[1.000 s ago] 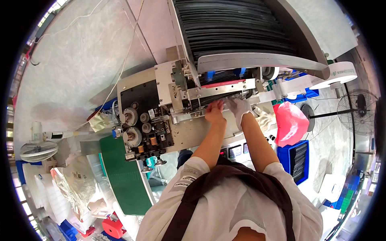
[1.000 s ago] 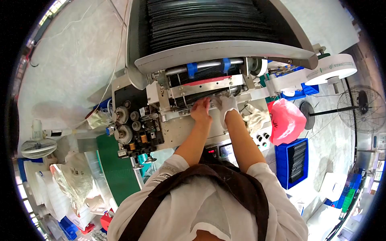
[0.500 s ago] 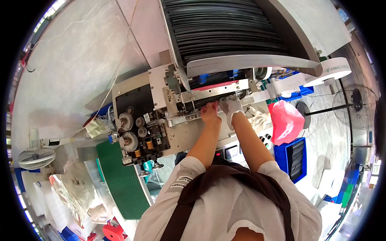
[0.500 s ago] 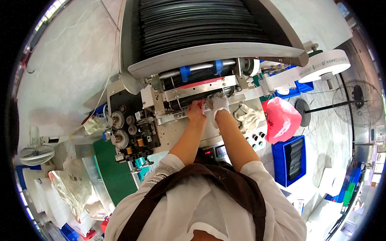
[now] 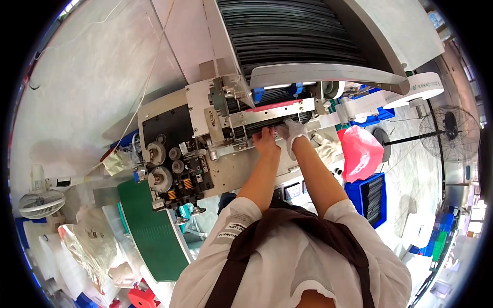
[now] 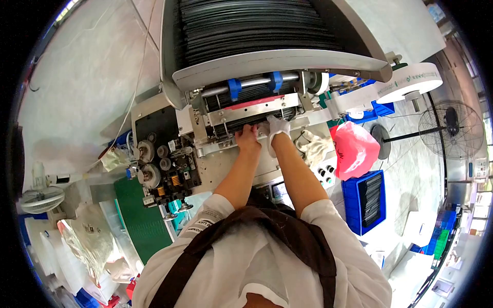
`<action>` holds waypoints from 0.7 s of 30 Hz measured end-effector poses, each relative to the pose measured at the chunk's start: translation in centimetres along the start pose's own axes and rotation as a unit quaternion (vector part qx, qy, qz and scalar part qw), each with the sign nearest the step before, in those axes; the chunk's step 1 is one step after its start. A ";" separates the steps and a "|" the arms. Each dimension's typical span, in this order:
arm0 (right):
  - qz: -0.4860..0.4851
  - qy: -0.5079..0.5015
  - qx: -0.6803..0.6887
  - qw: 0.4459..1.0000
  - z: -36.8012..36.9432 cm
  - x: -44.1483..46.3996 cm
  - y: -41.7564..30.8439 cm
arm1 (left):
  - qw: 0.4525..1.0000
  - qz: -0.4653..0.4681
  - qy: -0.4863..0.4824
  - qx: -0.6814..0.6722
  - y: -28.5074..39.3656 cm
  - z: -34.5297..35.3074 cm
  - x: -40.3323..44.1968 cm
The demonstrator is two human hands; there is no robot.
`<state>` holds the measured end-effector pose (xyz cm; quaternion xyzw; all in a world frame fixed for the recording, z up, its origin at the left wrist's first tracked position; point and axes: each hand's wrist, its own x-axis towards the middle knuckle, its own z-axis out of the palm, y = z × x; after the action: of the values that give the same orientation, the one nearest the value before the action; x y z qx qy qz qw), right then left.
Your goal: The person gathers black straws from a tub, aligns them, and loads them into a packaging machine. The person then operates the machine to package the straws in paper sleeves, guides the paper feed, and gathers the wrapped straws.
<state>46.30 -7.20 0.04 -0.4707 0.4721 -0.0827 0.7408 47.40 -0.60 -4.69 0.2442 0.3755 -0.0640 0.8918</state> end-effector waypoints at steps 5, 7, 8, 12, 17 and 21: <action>0.094 -0.020 0.075 0.993 -0.6 0.8 -0.3 | 0.998 -0.018 -0.061 0.014 0.5 -0.5 -0.7; 0.080 -0.036 0.070 0.994 -0.8 0.9 0.3 | 0.997 -0.004 -0.076 0.006 0.2 -0.7 -0.7; 0.073 -0.045 0.082 0.993 -0.8 1.2 0.7 | 0.996 0.010 -0.091 0.001 0.1 -0.8 -0.7; 0.089 -0.070 0.088 0.990 -0.7 2.3 1.6 | 0.989 0.040 -0.143 0.017 0.3 -1.5 -0.3; 0.056 -0.014 0.085 0.995 0.5 1.9 0.8 | 0.994 -0.017 -0.103 -0.034 1.4 -0.6 -1.2; 0.084 0.012 -0.025 0.996 1.3 -0.6 -1.6 | 0.993 -0.005 -0.111 -0.046 1.4 -0.7 -1.7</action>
<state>47.48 -6.96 1.77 -0.4467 0.5209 -0.0144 0.7272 46.10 0.83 -3.39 0.1929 0.2782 -0.0780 0.9377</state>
